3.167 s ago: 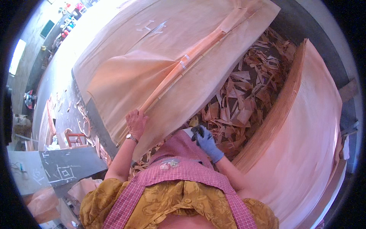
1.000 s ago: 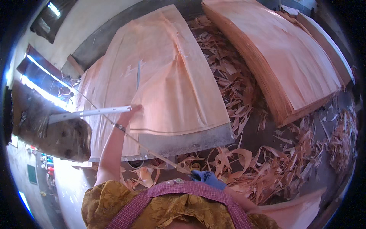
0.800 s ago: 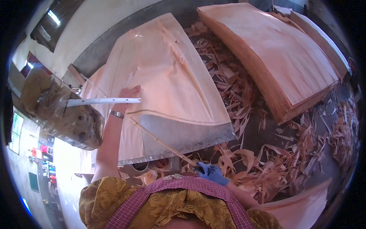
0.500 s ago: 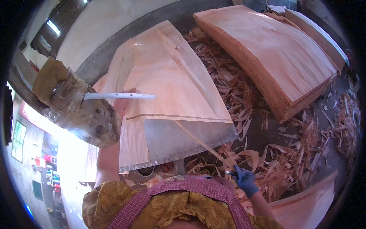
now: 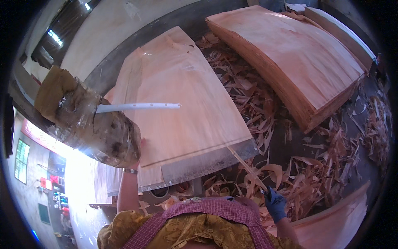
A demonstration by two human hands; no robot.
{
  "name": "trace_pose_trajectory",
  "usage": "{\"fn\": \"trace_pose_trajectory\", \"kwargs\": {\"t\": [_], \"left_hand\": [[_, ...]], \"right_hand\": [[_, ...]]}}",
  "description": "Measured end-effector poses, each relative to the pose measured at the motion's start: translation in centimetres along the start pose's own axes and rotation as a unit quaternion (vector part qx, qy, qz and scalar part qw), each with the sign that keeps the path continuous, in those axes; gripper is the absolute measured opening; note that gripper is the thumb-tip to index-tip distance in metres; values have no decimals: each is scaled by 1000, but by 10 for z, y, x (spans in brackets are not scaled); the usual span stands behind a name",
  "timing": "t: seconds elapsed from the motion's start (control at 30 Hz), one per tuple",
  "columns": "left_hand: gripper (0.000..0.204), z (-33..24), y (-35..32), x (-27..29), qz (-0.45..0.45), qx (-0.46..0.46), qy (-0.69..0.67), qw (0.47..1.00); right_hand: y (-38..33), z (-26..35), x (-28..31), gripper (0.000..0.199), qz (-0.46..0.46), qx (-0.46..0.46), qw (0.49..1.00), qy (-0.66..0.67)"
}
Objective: The person applies tape to cracks in large sheets of wood veneer and uses a knife to cut and remove damaged sections, replacing them with patches from other veneer sheets.
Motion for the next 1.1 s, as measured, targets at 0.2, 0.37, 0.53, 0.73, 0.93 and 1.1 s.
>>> {"fn": "trace_pose_trajectory", "kwargs": {"t": [0.2,0.37,0.53,0.73,0.93,1.1], "left_hand": [[25,82,-11,13,-34,65,-32,997],[29,130,-6,-1,-45,117,-51,991],[29,181,3,-7,-23,154,-32,987],[25,213,21,-41,-24,211,-64,975],[30,220,39,-63,-3,210,0,978],[32,187,60,-150,-3,193,13,981]], "right_hand": [[-9,-48,-1,35,-40,-30,999,3],[13,-29,-22,46,-46,10,998,46],[114,77,-70,65,44,-71,975,206],[222,154,-129,63,11,-63,837,543],[250,163,-112,42,95,-131,802,575],[272,137,-7,32,190,-170,731,633]]}}
Point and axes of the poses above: each hand's wrist, its own y-axis towards the middle knuckle, its own x-axis out of the back of the hand, z = x × y, the point moved 5 cm from there along y, towards the middle knuckle, and after that the axes turned 8 degrees about y, right-handed, at the moved point
